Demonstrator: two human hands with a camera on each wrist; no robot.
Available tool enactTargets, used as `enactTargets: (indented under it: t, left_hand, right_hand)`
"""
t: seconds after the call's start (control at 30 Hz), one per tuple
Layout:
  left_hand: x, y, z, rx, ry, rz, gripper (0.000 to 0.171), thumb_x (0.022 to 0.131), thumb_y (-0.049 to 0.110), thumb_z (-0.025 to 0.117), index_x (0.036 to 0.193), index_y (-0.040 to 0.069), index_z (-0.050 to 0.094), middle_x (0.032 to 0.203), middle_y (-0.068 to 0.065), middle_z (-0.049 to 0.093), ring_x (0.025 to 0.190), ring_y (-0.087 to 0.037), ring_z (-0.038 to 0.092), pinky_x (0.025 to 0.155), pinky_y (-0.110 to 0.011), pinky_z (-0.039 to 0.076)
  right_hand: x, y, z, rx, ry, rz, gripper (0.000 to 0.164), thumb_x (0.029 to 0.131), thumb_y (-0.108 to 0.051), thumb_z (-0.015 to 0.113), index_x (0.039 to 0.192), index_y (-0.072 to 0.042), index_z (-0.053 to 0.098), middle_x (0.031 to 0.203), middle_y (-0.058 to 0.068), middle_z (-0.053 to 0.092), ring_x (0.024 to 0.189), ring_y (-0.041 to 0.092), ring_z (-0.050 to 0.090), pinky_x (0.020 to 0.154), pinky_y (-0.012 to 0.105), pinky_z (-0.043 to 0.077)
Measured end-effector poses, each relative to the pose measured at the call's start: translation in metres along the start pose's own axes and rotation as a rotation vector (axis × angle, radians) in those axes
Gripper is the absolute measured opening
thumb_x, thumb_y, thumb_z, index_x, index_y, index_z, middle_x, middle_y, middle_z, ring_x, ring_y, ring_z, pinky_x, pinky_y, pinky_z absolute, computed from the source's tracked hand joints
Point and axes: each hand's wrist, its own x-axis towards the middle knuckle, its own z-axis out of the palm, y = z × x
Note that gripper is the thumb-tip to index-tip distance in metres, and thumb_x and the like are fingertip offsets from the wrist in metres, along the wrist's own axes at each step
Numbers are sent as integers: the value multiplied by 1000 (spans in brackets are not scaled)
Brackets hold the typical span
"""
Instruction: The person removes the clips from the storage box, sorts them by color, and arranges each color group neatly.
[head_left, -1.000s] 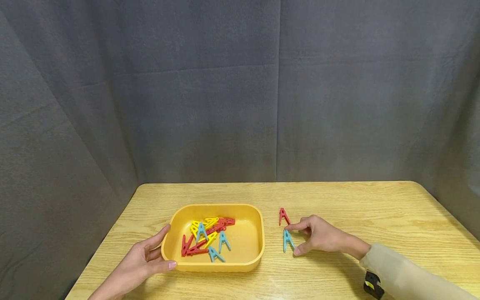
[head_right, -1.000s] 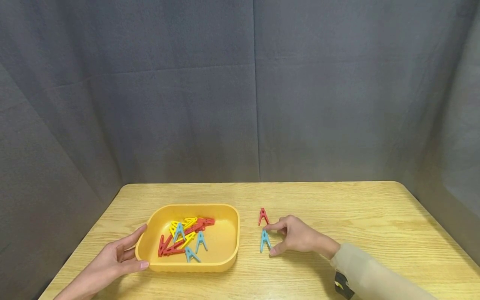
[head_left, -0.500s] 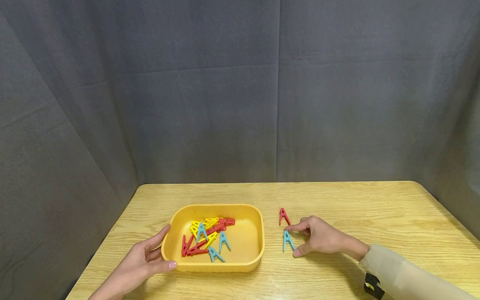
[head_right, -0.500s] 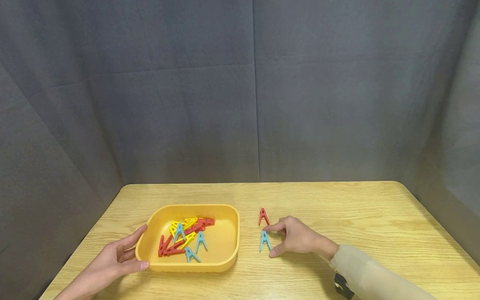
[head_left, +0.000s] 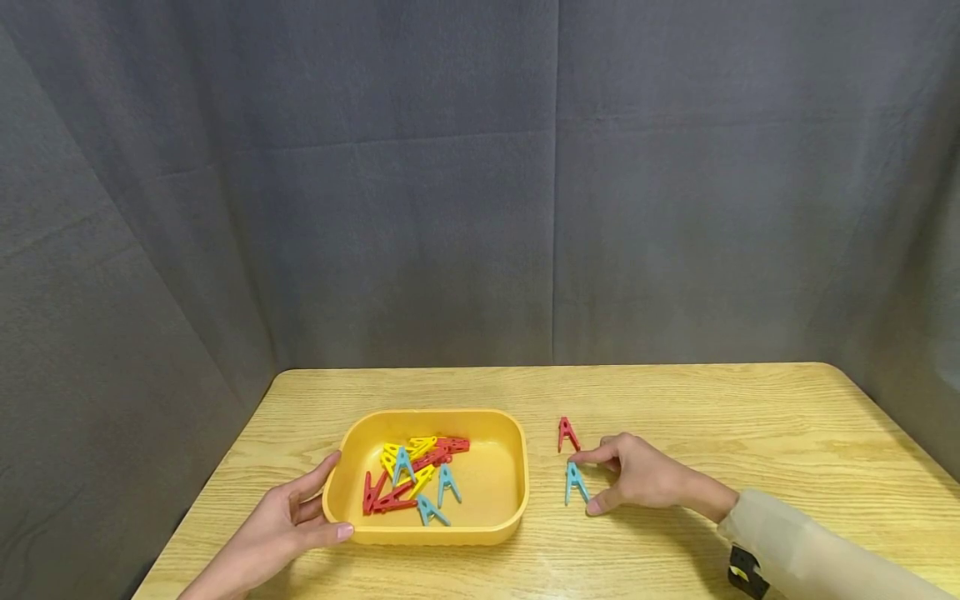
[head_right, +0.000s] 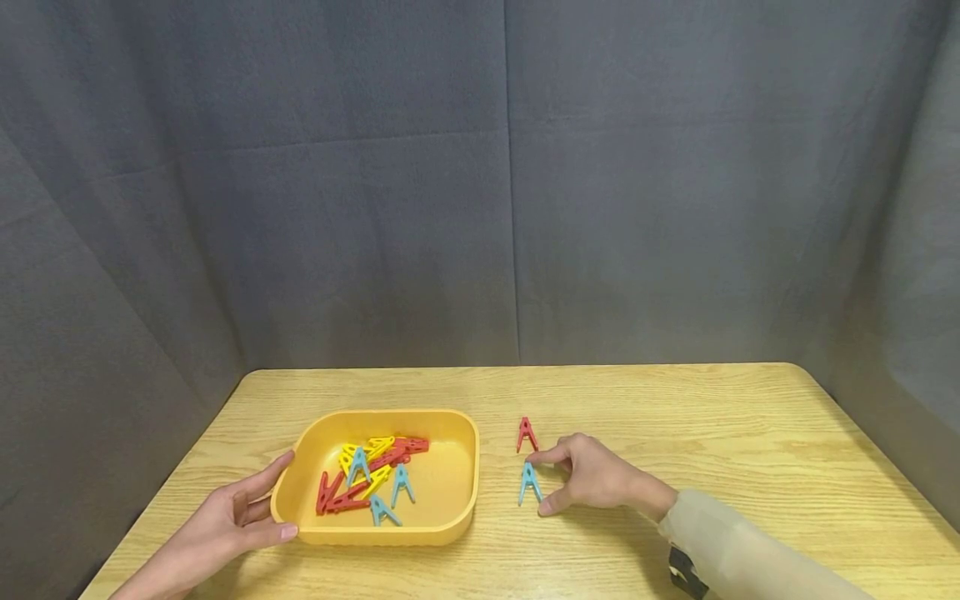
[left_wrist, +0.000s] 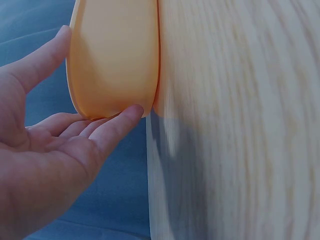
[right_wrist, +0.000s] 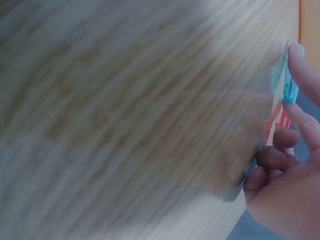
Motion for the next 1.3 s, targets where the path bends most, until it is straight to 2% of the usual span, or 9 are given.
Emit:
enactTargets:
  t: [0.2, 0.37, 0.53, 0.67, 0.77, 0.97, 1.13, 1.3]
  left_hand:
    - [0, 0, 0, 5, 5, 7, 101, 93, 4, 80, 165, -8, 11, 167, -31, 13, 144, -46, 40, 99, -33, 56]
    - [0, 1, 0, 26, 22, -16, 101, 93, 6, 82, 165, -8, 13, 168, -31, 14, 144, -46, 41, 98, -34, 56]
    - [0, 2, 0, 27, 26, -16, 100, 93, 6, 81, 165, -8, 13, 168, -31, 15, 144, -46, 41, 98, -34, 56]
    - [-1, 2, 0, 21, 22, 0, 99, 93, 5, 81, 165, -8, 13, 167, -31, 16, 144, -47, 41, 98, -34, 56]
    - [-1, 2, 1, 23, 23, -3, 100, 93, 5, 81, 165, -7, 14, 167, -31, 17, 143, -47, 42, 98, -34, 57]
    - [-1, 2, 1, 45, 35, -28, 99, 94, 9, 82, 166, -5, 15, 168, -29, 18, 144, -45, 43, 97, -33, 57]
    - [-1, 1, 0, 57, 31, -10, 96, 96, 9, 80, 165, -6, 15, 168, -30, 16, 143, -46, 43, 96, -34, 58]
    - [-1, 0, 1, 41, 18, 2, 96, 96, 8, 79, 165, -7, 14, 167, -31, 17, 142, -46, 44, 95, -35, 58]
  right_hand:
    - [0, 0, -1, 7, -7, 1, 65, 78, -14, 95, 134, 6, 69, 74, -3, 29, 68, 15, 32, 61, 27, 26]
    - [-1, -4, -5, 1, -7, -24, 67, 77, -15, 96, 134, 8, 68, 74, -4, 28, 68, 14, 31, 61, 26, 25]
    - [1, -20, -15, -76, 9, -72, 67, 76, -20, 97, 131, 6, 71, 74, -5, 28, 68, 11, 30, 61, 27, 24]
    - [7, -40, -21, -124, 0, -139, 60, 76, -19, 97, 128, 3, 75, 75, -7, 27, 69, 9, 30, 61, 27, 23]
    - [15, -59, -24, -145, -24, -173, 57, 76, -19, 97, 125, 1, 76, 75, -8, 29, 71, 9, 31, 62, 27, 24]
    - [39, -92, -22, -214, -91, -181, 58, 76, -22, 97, 126, 0, 77, 74, -4, 43, 70, 10, 39, 62, 24, 32]
    - [64, -108, -8, -275, -147, -201, 56, 77, -22, 97, 125, -2, 77, 74, -1, 46, 71, 9, 40, 63, 24, 32]
    - [85, -113, 9, -290, -207, -210, 57, 77, -23, 98, 126, -4, 77, 71, -4, 42, 69, 8, 37, 64, 24, 31]
